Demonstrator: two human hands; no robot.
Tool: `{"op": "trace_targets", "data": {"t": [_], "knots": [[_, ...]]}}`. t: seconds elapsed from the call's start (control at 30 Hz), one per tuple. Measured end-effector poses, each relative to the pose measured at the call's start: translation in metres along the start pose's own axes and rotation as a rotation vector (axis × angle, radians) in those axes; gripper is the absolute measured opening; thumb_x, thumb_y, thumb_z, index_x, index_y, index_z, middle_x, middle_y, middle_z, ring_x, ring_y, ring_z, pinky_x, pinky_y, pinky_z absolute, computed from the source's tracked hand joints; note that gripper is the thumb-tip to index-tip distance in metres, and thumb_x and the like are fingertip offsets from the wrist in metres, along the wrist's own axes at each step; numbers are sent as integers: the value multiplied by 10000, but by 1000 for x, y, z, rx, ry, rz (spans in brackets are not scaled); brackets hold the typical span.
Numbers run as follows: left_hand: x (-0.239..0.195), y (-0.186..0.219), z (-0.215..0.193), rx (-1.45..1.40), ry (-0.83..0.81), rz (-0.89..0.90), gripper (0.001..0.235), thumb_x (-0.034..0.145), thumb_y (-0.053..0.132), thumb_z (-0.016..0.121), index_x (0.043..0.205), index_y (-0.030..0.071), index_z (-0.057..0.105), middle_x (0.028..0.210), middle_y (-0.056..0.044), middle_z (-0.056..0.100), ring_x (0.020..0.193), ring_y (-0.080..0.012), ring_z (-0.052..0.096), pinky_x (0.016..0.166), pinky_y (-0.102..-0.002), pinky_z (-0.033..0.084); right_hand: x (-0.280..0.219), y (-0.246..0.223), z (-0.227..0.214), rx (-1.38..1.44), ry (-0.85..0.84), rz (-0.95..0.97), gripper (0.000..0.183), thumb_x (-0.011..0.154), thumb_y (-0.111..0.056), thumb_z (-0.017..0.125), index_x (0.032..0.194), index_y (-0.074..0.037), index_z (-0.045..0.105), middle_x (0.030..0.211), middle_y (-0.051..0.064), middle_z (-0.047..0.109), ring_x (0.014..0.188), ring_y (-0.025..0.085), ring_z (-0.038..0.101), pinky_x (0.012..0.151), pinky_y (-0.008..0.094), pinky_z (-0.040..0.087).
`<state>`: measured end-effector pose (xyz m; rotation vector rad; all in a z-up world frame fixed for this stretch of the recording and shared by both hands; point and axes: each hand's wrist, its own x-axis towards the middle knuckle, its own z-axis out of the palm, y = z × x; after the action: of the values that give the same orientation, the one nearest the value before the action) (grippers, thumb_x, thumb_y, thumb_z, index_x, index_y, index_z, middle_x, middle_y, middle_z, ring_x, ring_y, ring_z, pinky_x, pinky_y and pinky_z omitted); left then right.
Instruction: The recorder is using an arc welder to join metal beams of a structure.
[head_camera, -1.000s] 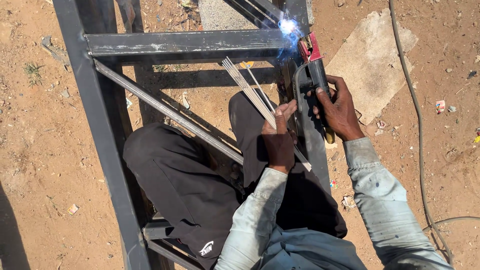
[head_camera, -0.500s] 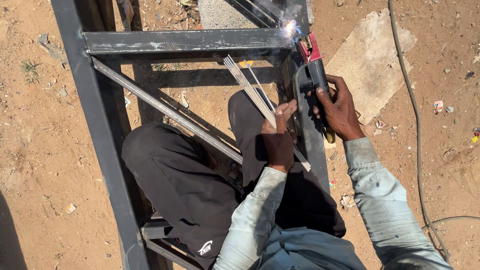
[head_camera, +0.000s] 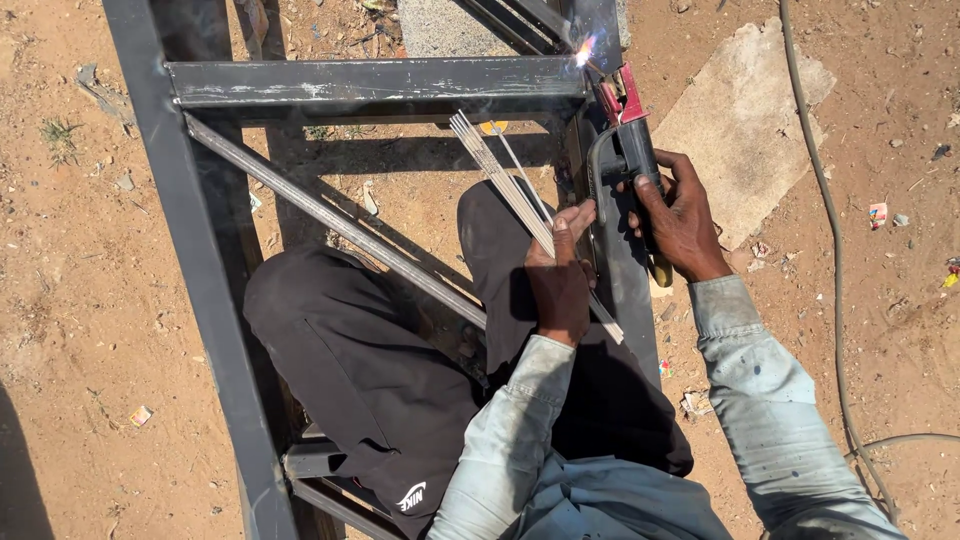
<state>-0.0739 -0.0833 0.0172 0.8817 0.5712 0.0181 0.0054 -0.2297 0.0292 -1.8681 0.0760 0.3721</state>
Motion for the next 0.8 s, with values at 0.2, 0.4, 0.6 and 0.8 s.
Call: {"op": "trace_targets", "data": {"t": [0.2, 0.4, 0.6, 0.8], "knots": [[2, -2, 0, 11, 9, 24, 519, 1080, 426, 471, 1236, -58, 576, 1267, -234, 722, 655, -60, 652, 440, -193, 446, 0, -3, 1, -43, 18, 36, 451, 1085, -279, 552, 1431, -19, 422, 1054, 113, 713, 657, 79, 603, 546, 260, 523], [3, -5, 0, -13, 6, 31, 487, 1077, 400, 466, 1238, -49, 566, 1290, -221, 705, 885, -74, 744, 463, -205, 476, 0, 0, -1, -37, 10, 17, 458, 1082, -282, 551, 1430, -13, 421, 1063, 111, 717, 664, 81, 603, 548, 259, 521], [3, -5, -1, 11, 10, 31, 490, 1093, 402, 464, 1236, -55, 568, 1284, -236, 718, 825, -139, 708, 458, -198, 469, 0, 0, 0, -26, 9, 28, 464, 1084, -290, 553, 1428, -11, 412, 1058, 112, 714, 667, 83, 604, 551, 258, 521], [3, -5, -2, 3, 7, 31, 531, 1080, 419, 468, 1271, -67, 563, 1300, -246, 699, 945, -170, 733, 466, -197, 483, -1, 1, 0, -22, 2, 24, 470, 1080, -299, 556, 1423, -9, 416, 1063, 113, 717, 669, 85, 607, 555, 257, 521]]}}
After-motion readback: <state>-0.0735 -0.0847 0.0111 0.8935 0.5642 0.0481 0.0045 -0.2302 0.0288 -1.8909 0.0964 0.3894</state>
